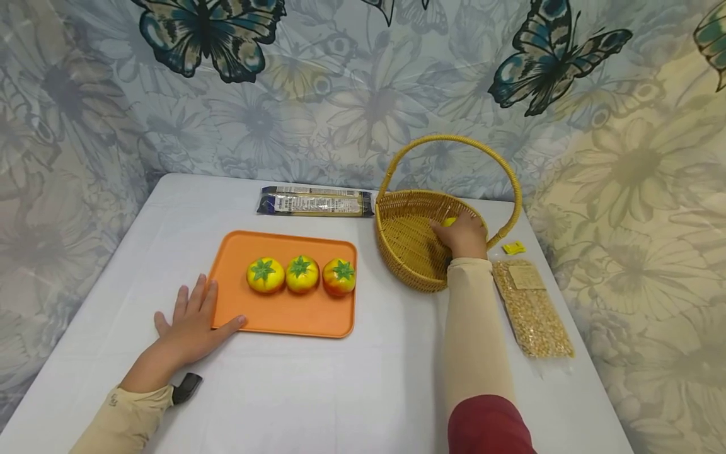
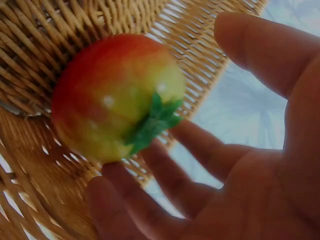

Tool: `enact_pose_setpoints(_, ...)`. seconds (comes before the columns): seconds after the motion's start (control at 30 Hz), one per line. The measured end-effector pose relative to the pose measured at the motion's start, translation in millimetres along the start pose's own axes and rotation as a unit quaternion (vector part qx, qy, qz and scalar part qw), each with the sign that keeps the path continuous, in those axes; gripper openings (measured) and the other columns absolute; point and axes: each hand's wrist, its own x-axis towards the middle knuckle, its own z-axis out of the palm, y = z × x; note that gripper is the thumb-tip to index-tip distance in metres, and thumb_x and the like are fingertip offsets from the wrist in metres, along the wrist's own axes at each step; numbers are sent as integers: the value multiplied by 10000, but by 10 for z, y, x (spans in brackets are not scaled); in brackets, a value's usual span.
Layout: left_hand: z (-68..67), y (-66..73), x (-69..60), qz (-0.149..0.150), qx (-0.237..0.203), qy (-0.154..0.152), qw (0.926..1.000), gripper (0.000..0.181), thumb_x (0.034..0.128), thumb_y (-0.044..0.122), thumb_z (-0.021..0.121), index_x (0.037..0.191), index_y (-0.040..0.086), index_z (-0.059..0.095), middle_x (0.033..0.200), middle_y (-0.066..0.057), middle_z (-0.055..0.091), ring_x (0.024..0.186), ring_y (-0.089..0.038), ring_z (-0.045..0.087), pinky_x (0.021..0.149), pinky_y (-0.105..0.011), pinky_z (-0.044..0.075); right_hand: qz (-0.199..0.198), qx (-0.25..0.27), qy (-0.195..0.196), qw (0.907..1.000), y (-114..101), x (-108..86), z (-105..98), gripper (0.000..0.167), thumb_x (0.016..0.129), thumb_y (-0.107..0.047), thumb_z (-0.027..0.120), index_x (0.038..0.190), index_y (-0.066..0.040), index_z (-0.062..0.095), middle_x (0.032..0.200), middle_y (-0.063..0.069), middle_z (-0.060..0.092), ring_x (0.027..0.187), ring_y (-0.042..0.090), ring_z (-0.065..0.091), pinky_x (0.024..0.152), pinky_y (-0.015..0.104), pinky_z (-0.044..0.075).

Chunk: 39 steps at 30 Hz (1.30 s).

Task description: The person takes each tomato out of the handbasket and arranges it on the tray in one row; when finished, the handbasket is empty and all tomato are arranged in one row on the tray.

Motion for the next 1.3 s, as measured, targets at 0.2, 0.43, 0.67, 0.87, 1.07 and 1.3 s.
enact_pose_setpoints(0.2, 8, -11, 7, 16, -4, 16, 10000, 1222, 947, 822, 509, 1675, -41, 40, 1738, -230, -162, 1531, -543, -240, 1005, -868, -196, -238, -287, 126, 9992, 37, 83, 70, 752, 1098, -439, 499, 1587, 114, 356, 1590, 455, 243, 1461, 650, 191, 1180, 712, 205)
enact_pose_setpoints(0.43, 4, -1, 1, 20, -15, 13, 10000, 1215, 951, 815, 512, 1675, -40, 41, 1738, -233, -159, 1533, -542, -238, 1012, -868, -188, -214, -253, 109, 9994, 56, 170, 66, 657, 1121, -346, 430, 1594, 102, 343, 1608, 448, 207, 1498, 622, 122, 1216, 678, 124)
enact_pose_setpoints(0.67, -3, 4, -5, 46, -21, 14, 10000, 1207, 958, 805, 515, 1675, -41, 39, 1738, -235, -157, 1533, -540, -238, 1016, -864, -191, -305, -134, 270, 9991, 100, 219, 83, 711, 1080, -378, 549, 1586, 91, 381, 1608, 386, 325, 1481, 576, 269, 1215, 646, 210)
enact_pose_setpoints(0.87, 6, -15, -3, 49, -57, -25, 10000, 1212, 955, 815, 503, 1676, -36, 28, 1738, -226, -170, 1533, -528, -252, 1015, -856, -205, -303, 429, -94, 9986, 146, 214, 142, 786, 1047, -396, 644, 1587, 103, 365, 1641, 349, 306, 1481, 545, 313, 1168, 652, 325)
enact_pose_setpoints(1.07, 10, -18, -5, 49, -83, 47, 9999, 1190, 962, 790, 524, 1679, -33, 49, 1745, -220, -146, 1543, -519, -236, 1030, -849, -198, -438, 297, -448, 9976, 156, 256, 172, 846, 1046, -433, 631, 1619, 91, 295, 1665, 348, 248, 1497, 554, 275, 1173, 673, 300)
enact_pose_setpoints(1.3, 4, -30, -10, 30, -58, 65, 10000, 1202, 953, 806, 521, 1681, -27, 50, 1749, -208, -146, 1547, -516, -230, 1036, -850, -190, -514, 66, -375, 9980, 102, 215, 165, 843, 1053, -489, 598, 1607, 86, 330, 1628, 359, 317, 1458, 555, 342, 1149, 675, 336)
